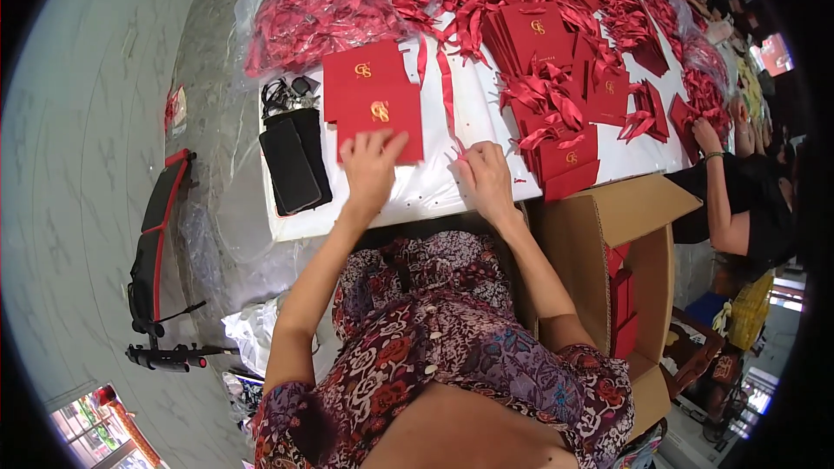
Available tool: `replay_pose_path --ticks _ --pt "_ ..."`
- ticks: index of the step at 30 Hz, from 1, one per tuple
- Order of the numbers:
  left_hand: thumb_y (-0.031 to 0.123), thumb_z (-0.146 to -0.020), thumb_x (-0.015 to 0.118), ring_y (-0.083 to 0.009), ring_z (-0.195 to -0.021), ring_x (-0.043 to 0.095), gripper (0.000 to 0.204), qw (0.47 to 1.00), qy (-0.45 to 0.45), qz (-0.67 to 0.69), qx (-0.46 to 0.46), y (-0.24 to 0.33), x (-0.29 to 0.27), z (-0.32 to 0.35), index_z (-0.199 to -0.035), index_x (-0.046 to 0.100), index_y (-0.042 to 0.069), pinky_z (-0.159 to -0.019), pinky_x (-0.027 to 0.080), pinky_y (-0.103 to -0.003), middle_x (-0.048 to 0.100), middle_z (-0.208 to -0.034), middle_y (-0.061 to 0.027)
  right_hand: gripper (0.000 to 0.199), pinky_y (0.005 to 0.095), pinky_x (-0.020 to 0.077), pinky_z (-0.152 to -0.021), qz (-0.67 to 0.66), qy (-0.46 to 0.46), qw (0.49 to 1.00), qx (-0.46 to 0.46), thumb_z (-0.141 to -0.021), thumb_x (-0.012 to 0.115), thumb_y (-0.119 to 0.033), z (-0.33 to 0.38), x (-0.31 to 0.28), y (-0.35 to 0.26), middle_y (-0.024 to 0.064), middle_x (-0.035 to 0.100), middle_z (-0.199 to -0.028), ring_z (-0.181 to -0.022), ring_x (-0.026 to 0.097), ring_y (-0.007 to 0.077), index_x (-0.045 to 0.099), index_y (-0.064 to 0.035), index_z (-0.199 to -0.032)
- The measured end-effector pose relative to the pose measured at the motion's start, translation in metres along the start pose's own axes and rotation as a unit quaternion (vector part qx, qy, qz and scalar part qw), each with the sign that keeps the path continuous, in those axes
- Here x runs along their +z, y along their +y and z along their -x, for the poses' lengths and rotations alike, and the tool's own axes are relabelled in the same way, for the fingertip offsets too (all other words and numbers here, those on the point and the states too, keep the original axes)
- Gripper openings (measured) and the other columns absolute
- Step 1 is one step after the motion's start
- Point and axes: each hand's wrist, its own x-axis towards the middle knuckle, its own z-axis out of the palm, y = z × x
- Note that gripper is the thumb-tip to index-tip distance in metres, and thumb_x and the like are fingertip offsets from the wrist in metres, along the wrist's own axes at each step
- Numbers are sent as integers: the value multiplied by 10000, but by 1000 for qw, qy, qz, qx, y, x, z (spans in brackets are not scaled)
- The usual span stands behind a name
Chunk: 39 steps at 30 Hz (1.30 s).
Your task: Tying red ribbons onto small red gift bags and organizing them into stacks.
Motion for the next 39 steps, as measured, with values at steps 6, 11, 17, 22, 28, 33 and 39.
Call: replay_pose_path --ticks 6,11,17,22,28,33,39 --pt "122 -708 731 -248 -985 544 432 992 -104 60 45 48 -21 64 -1138 693 138 -881 362 -420 607 -1029 -45 160 445 426 -770 32 -18 999 -11 -840 705 -137 6 -2 -2 141 574 -936 -889 543 333 655 8 -885" --pt "221 -830 760 -209 -888 575 360 978 -106 177 -35 47 -31 38 -1162 687 102 -841 419 -382 628 -947 -23 165 440 425 -774 17 -35 999 -25 -839 712 -160 0 -3 -11 138 576 -943 -902 542 331 660 -11 -890" --pt "164 -961 652 -57 -695 596 232 614 -134 665 -404 35 15 18 -1141 684 20 -616 496 -198 696 -856 -10 156 445 420 -820 -8 -50 995 -92 -835 711 -143 -8 0 -33 131 568 -978 -935 540 331 642 -27 -912" --pt "192 -962 661 -47 -701 597 220 592 -145 681 -405 35 20 24 -1091 700 19 -621 498 -185 696 -851 -9 159 436 420 -843 -11 -29 997 -69 -829 712 -141 -5 0 -36 134 583 -1013 -978 552 327 645 -43 -935" --pt "186 -925 701 -110 -727 621 241 661 -176 617 -388 23 16 20 -1088 699 9 -648 514 -241 694 -871 -37 112 413 415 -870 -34 -24 996 -72 -846 707 -130 -5 9 -29 72 612 -870 -892 596 271 648 -65 -916" --pt "283 -781 786 -269 -964 562 452 993 -56 66 -82 4 2 15 -1150 675 46 -831 431 -385 596 -1089 -111 96 391 415 -815 -16 -47 997 -52 -844 708 -135 -17 16 -28 58 626 -830 -831 601 256 646 -76 -885" --pt "273 -710 825 -280 -992 533 457 985 -98 108 -94 4 2 9 -1086 647 85 -863 359 -410 612 -1019 -74 101 389 409 -775 22 -74 995 -62 -820 719 -139 -27 37 -20 66 635 -830 -805 602 251 644 -79 -850"
